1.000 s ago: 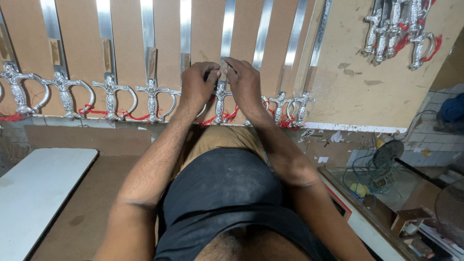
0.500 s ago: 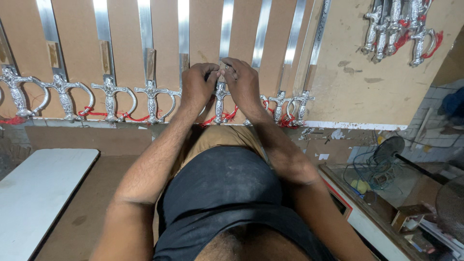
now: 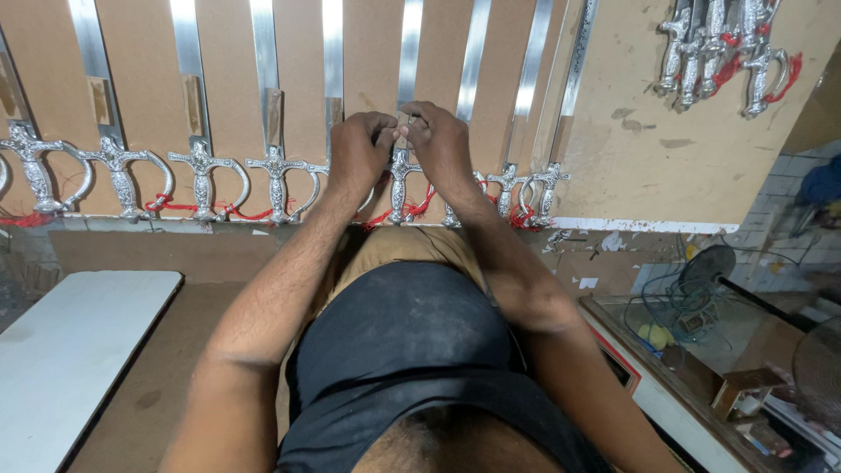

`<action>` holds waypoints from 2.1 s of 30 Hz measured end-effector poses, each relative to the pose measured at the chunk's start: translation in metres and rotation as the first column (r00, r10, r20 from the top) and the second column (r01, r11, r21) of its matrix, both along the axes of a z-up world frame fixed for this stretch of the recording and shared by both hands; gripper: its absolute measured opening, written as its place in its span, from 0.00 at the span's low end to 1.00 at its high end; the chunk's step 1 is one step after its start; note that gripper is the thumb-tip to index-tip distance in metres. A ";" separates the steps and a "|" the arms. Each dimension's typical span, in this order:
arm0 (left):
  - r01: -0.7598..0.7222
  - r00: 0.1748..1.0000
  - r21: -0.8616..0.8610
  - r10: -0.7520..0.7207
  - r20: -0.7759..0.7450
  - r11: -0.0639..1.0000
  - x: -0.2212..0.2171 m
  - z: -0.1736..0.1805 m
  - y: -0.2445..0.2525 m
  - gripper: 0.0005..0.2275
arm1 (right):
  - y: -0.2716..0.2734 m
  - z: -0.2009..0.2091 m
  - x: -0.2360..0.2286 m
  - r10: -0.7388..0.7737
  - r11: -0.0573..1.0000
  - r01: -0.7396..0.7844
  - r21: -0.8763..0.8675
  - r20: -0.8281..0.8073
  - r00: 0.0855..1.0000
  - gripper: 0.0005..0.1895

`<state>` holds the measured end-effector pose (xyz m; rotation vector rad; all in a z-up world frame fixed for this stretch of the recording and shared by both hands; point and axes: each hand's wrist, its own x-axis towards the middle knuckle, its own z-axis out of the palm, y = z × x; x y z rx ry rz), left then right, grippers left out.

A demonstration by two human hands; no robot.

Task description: The person places small wooden blocks onto the blades of decorative swords laid out on a workbench. They repeatedly pick up blocks, position them along the blade, and press them into place. Another person is visible nearby handling similar items.

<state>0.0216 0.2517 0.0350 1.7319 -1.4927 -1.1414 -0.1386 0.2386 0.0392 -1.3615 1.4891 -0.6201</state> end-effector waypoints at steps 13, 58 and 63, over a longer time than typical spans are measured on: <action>0.008 1.000 0.043 -0.007 -0.011 0.999 0.002 -0.001 -0.004 0.05 | -0.005 -0.007 -0.002 -0.001 1.000 0.000 0.015 0.048 0.999 0.12; -0.112 0.983 -0.186 0.137 0.127 0.976 0.079 0.058 0.029 0.10 | 0.063 0.072 -0.030 -0.147 0.976 0.160 -0.146 0.100 0.984 0.15; -0.034 0.959 -0.106 0.062 0.277 0.994 0.071 0.051 0.021 0.13 | 0.076 0.080 -0.012 -0.086 0.994 0.090 -0.065 0.067 0.994 0.14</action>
